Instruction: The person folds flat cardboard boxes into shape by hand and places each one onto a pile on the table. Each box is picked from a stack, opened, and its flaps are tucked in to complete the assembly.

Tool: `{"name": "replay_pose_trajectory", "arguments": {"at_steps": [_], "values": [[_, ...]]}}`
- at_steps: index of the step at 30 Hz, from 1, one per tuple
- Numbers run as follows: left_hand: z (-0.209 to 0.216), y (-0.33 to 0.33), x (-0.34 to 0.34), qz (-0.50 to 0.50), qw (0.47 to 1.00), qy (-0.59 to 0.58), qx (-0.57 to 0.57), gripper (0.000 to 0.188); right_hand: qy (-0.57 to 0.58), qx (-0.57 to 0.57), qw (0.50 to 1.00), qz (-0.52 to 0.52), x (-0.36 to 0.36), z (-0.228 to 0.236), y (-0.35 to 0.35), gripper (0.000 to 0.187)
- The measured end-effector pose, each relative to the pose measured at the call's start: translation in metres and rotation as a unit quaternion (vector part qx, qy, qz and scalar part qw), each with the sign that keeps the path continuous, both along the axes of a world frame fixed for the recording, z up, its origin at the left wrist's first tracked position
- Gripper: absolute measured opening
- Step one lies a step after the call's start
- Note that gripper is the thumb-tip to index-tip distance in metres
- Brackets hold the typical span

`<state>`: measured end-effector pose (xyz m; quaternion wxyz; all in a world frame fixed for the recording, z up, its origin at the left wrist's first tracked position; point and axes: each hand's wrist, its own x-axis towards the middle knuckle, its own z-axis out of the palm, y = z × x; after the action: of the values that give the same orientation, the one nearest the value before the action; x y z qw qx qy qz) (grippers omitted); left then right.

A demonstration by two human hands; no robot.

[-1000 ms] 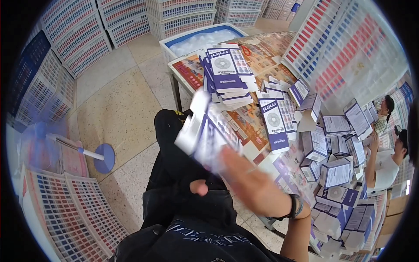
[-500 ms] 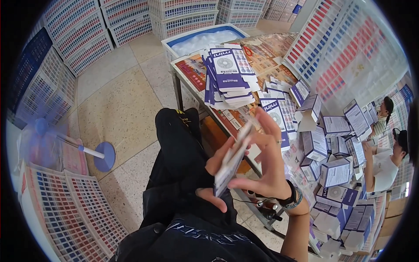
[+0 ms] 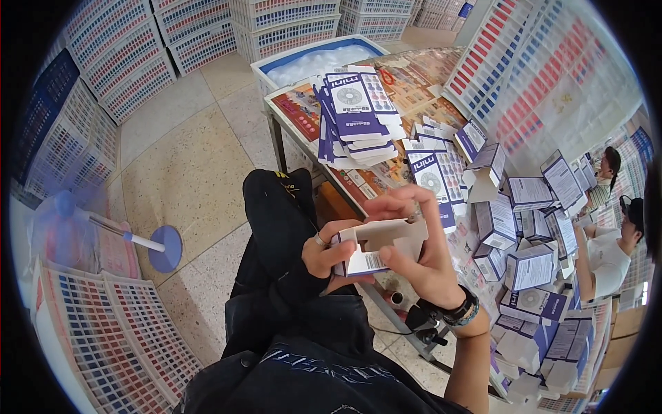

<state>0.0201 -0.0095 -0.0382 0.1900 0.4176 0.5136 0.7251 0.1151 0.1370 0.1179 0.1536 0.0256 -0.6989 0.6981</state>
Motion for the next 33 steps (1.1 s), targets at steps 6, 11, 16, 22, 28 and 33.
{"name": "replay_pose_trajectory", "arguments": {"at_steps": [6,11,16,22,28,33], "values": [[0.041,0.010,-0.010,0.175,0.921,0.299,0.178,0.062,0.004,-0.153,0.980,0.126,-0.006,-0.001,0.007,0.061],[0.045,0.003,-0.013,0.177,0.923,0.302,0.161,0.063,-0.055,0.028,0.988,0.142,-0.008,-0.003,0.019,0.036],[0.048,-0.002,-0.013,0.174,0.929,0.305,0.117,0.064,0.027,0.156,0.981,0.111,-0.007,-0.001,0.028,0.038],[0.043,0.004,-0.016,0.098,0.934,0.298,0.173,0.058,-0.056,-0.045,0.979,0.189,-0.020,-0.004,0.035,0.052],[0.046,0.005,-0.016,0.095,0.922,0.345,0.146,0.045,-0.169,-0.010,0.946,0.275,-0.026,-0.011,0.039,0.055],[0.044,0.002,-0.016,0.117,0.944,0.269,0.149,0.063,-0.062,-0.026,0.972,0.224,-0.018,-0.003,0.046,0.037]]}}
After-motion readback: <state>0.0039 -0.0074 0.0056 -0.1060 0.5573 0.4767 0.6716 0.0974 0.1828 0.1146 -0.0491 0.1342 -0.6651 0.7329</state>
